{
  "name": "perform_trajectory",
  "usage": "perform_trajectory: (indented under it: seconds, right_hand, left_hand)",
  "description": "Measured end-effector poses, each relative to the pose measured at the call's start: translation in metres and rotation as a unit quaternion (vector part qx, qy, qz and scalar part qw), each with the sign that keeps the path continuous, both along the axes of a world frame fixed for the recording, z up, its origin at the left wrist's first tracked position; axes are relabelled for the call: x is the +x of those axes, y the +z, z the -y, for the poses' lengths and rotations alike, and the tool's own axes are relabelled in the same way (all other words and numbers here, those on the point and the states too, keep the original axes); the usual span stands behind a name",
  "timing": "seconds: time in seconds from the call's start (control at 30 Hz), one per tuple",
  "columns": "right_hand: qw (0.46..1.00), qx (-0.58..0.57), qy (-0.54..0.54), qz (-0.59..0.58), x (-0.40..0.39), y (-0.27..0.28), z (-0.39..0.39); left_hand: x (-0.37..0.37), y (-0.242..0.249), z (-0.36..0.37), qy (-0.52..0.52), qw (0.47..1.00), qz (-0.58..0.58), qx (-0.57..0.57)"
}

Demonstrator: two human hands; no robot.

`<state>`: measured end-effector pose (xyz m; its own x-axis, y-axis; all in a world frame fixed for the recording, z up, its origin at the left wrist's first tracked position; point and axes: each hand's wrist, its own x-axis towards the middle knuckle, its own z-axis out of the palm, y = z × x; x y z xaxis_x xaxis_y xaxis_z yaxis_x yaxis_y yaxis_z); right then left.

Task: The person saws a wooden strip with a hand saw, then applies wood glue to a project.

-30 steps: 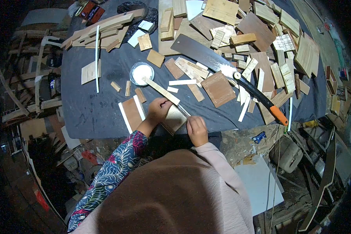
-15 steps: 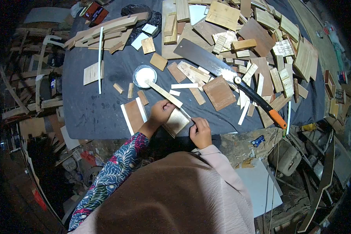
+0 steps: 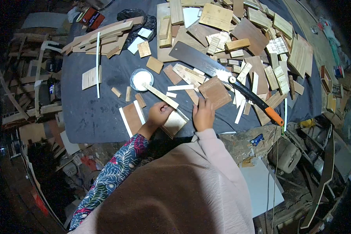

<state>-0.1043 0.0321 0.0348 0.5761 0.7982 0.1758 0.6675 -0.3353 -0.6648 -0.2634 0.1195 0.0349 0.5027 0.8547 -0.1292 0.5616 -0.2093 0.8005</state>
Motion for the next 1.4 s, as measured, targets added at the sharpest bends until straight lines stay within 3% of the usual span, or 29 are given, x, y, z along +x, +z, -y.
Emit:
perform_trajectory:
  seconds: [0.1,0.43,0.53,0.6,0.73,0.9,1.07,1.2,1.27,1.33,1.4]
  right_hand:
    - [0.997,-0.078,0.022,-0.002,0.005,0.000,-0.011]
    - [0.990,-0.060,0.028,-0.121,0.010,0.003,-0.010]
    - [0.995,-0.004,0.077,-0.063,0.005,0.004,-0.025]
    - [0.984,0.016,0.176,0.036,0.002,0.006,-0.035]
    - [0.974,-0.048,0.217,0.048,0.008,-0.004,-0.043]
    - [0.989,-0.046,0.133,-0.047,0.012,-0.002,-0.024]
    - [0.993,-0.011,0.099,-0.065,0.016,-0.006,0.001]
    - [0.997,0.023,0.062,0.046,0.019,0.003,0.026]
    - [0.993,-0.033,0.080,0.077,0.021,0.005,0.041]
    - [0.993,-0.043,0.098,0.055,0.020,-0.002,0.053]
    - [0.995,-0.043,0.091,0.028,0.019,-0.007,0.060]
  left_hand:
    - [-0.001,-0.002,0.000,0.004,1.000,-0.010,0.006]
    - [-0.001,0.000,0.000,0.006,1.000,-0.020,0.001]
    - [-0.001,-0.001,0.002,0.016,1.000,0.002,-0.004]
    - [-0.003,-0.003,0.000,0.000,1.000,0.003,0.005]
    - [-0.004,-0.007,0.001,0.011,1.000,-0.010,0.011]
    - [-0.004,-0.010,0.001,0.017,1.000,0.004,-0.013]
    - [-0.004,-0.009,0.000,-0.003,1.000,-0.013,0.017]
    - [-0.003,-0.012,0.001,0.021,0.999,-0.007,-0.032]
    - [-0.003,-0.016,0.001,0.045,0.997,-0.004,-0.058]
    - [-0.005,-0.020,0.002,0.033,0.999,0.033,-0.006]
    - [-0.005,-0.017,0.003,0.041,0.999,0.023,-0.028]
